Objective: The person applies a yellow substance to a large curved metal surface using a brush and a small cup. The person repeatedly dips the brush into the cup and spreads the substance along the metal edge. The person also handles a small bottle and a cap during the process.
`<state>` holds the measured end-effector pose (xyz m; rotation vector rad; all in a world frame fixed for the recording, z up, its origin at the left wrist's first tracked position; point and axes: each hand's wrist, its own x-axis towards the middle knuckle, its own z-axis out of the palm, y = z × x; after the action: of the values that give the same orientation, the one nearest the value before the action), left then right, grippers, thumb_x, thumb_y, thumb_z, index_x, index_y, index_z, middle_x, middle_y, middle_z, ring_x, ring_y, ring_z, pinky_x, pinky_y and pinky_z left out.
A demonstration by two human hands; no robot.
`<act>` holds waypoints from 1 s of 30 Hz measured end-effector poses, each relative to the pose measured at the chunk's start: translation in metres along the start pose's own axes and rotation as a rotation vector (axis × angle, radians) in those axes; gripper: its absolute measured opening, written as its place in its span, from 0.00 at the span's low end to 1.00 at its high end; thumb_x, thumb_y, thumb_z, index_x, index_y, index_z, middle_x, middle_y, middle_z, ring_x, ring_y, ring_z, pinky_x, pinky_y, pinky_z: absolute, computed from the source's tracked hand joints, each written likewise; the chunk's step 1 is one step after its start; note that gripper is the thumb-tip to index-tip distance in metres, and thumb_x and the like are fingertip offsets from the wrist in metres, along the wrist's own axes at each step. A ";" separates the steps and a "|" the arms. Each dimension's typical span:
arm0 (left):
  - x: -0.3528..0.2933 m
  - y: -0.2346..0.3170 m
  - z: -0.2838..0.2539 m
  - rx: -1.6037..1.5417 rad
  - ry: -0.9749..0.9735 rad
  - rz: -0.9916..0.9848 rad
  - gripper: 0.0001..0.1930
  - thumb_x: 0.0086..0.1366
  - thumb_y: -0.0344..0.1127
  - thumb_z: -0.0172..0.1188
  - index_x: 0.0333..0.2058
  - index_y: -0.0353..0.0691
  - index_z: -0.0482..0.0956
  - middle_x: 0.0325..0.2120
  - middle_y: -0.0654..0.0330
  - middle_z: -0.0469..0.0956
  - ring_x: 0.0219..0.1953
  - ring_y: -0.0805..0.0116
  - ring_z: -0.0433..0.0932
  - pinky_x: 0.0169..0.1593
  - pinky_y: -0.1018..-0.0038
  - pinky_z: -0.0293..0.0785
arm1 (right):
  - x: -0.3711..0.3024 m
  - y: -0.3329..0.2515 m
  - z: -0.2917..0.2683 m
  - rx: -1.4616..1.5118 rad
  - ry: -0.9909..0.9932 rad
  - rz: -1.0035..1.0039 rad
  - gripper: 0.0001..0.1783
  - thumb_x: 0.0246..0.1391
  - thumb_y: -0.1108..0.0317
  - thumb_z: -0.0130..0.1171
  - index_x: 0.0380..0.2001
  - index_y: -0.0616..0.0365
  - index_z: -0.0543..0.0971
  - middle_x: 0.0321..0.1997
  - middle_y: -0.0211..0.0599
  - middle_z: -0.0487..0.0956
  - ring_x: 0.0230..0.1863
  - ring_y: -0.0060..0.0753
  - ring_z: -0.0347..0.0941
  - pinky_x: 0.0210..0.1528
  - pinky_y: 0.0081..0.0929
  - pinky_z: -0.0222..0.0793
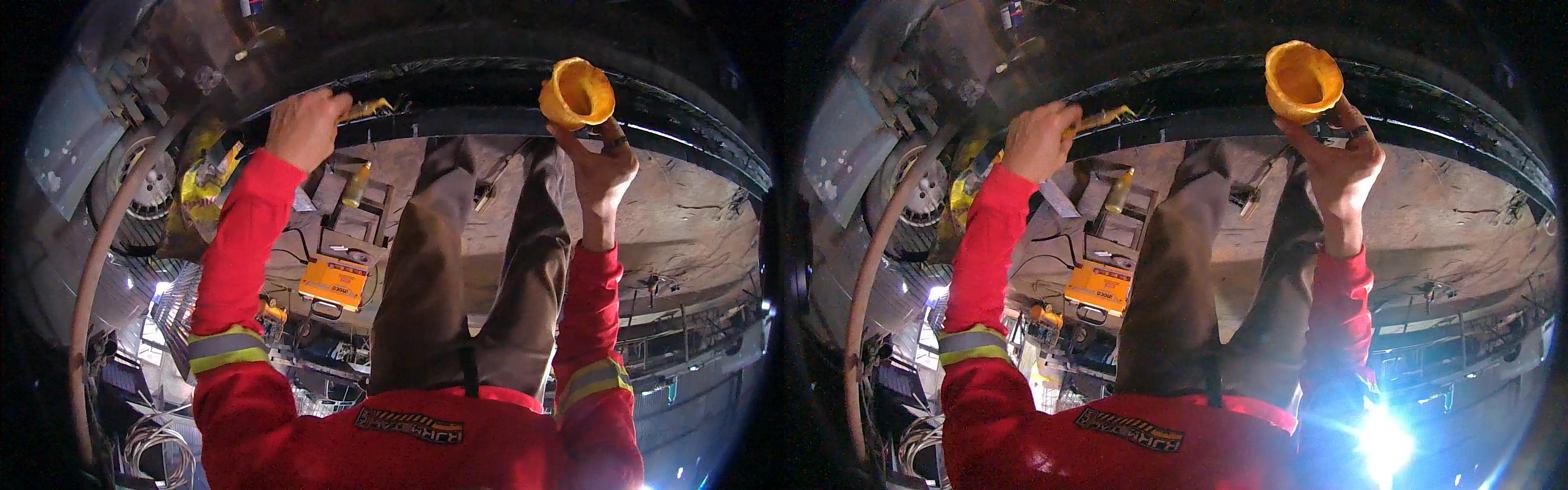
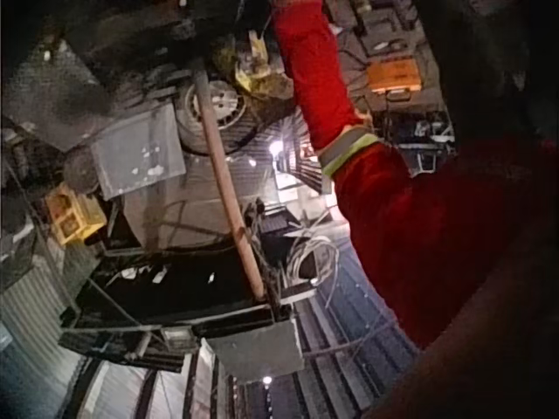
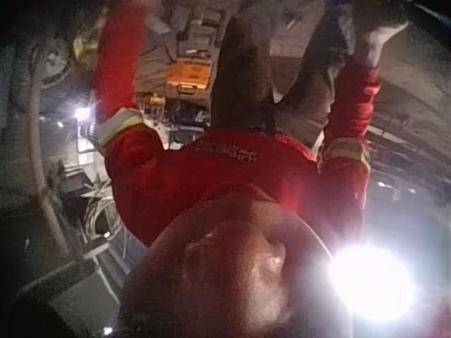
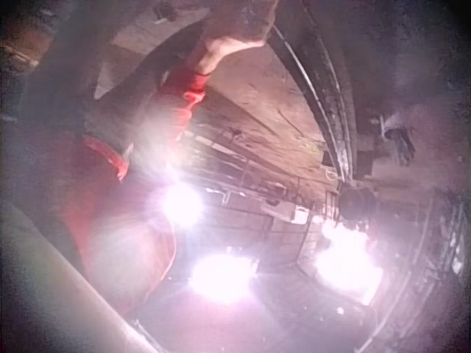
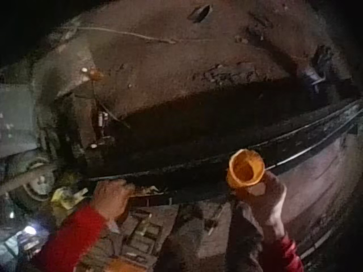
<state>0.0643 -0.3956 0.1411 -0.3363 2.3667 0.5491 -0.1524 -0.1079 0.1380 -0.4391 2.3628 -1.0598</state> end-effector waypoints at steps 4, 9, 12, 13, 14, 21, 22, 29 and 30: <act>0.030 -0.005 0.037 0.009 0.048 -0.015 0.06 0.52 0.29 0.57 0.31 0.44 0.75 0.27 0.55 0.75 0.33 0.51 0.77 0.34 0.56 0.72 | 0.002 0.002 -0.001 -0.030 -0.028 0.012 0.31 0.33 0.66 0.77 0.45 0.64 0.79 0.39 0.35 0.82 0.38 0.24 0.77 0.45 0.23 0.71; 0.038 -0.001 0.035 -0.020 -0.080 0.094 0.09 0.49 0.27 0.59 0.32 0.44 0.75 0.28 0.55 0.77 0.34 0.51 0.77 0.35 0.56 0.72 | 0.005 0.018 -0.012 -0.125 -0.066 -0.053 0.30 0.33 0.67 0.77 0.44 0.64 0.79 0.40 0.36 0.82 0.39 0.24 0.77 0.45 0.22 0.71; 0.044 -0.010 0.011 -0.046 -0.086 0.108 0.11 0.46 0.26 0.62 0.31 0.44 0.75 0.29 0.56 0.78 0.35 0.51 0.77 0.36 0.57 0.73 | 0.004 0.010 -0.011 -0.079 -0.017 0.008 0.30 0.34 0.67 0.76 0.44 0.64 0.79 0.39 0.36 0.82 0.38 0.23 0.77 0.45 0.22 0.71; 0.049 -0.012 0.016 -0.036 -0.065 0.104 0.11 0.46 0.26 0.62 0.31 0.44 0.75 0.29 0.56 0.78 0.35 0.51 0.78 0.36 0.57 0.73 | 0.002 0.009 -0.009 -0.079 -0.017 0.003 0.30 0.34 0.67 0.76 0.44 0.63 0.79 0.39 0.36 0.82 0.38 0.23 0.77 0.45 0.22 0.71; 0.054 -0.014 0.021 -0.025 -0.041 0.098 0.11 0.45 0.26 0.62 0.30 0.44 0.75 0.29 0.56 0.78 0.35 0.51 0.78 0.36 0.57 0.73 | 0.002 0.008 -0.008 -0.080 -0.018 -0.006 0.29 0.34 0.67 0.76 0.44 0.63 0.79 0.39 0.36 0.82 0.39 0.23 0.77 0.45 0.22 0.71; 0.058 -0.019 0.026 -0.177 -0.160 0.163 0.11 0.43 0.25 0.63 0.29 0.42 0.77 0.27 0.52 0.78 0.36 0.50 0.77 0.36 0.60 0.72 | -0.001 0.011 -0.010 -0.090 -0.078 0.018 0.30 0.35 0.68 0.75 0.46 0.63 0.78 0.41 0.37 0.82 0.42 0.26 0.77 0.48 0.24 0.71; 0.057 -0.024 0.016 -0.220 -0.179 0.183 0.11 0.42 0.25 0.63 0.29 0.42 0.78 0.28 0.51 0.78 0.36 0.49 0.77 0.37 0.61 0.73 | -0.002 0.011 -0.007 -0.091 -0.094 0.027 0.30 0.36 0.68 0.75 0.46 0.63 0.78 0.42 0.38 0.82 0.43 0.26 0.77 0.49 0.25 0.70; 0.043 -0.067 0.025 -0.804 -0.198 -0.213 0.09 0.49 0.27 0.68 0.29 0.36 0.78 0.29 0.61 0.80 0.35 0.74 0.75 0.42 0.75 0.70 | -0.004 0.012 -0.008 -0.034 -0.109 0.074 0.30 0.36 0.70 0.75 0.46 0.64 0.78 0.43 0.38 0.81 0.45 0.29 0.77 0.53 0.26 0.68; 0.040 -0.067 0.035 -0.864 -0.174 -0.248 0.09 0.49 0.27 0.68 0.29 0.36 0.78 0.29 0.61 0.80 0.35 0.74 0.75 0.43 0.75 0.70 | -0.004 0.013 -0.008 -0.019 -0.108 0.060 0.30 0.36 0.70 0.75 0.46 0.64 0.78 0.43 0.38 0.81 0.46 0.29 0.77 0.53 0.26 0.69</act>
<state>0.0800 -0.4419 0.0705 -0.9003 1.7681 1.3940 -0.1545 -0.0933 0.1340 -0.4193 2.2783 -0.9634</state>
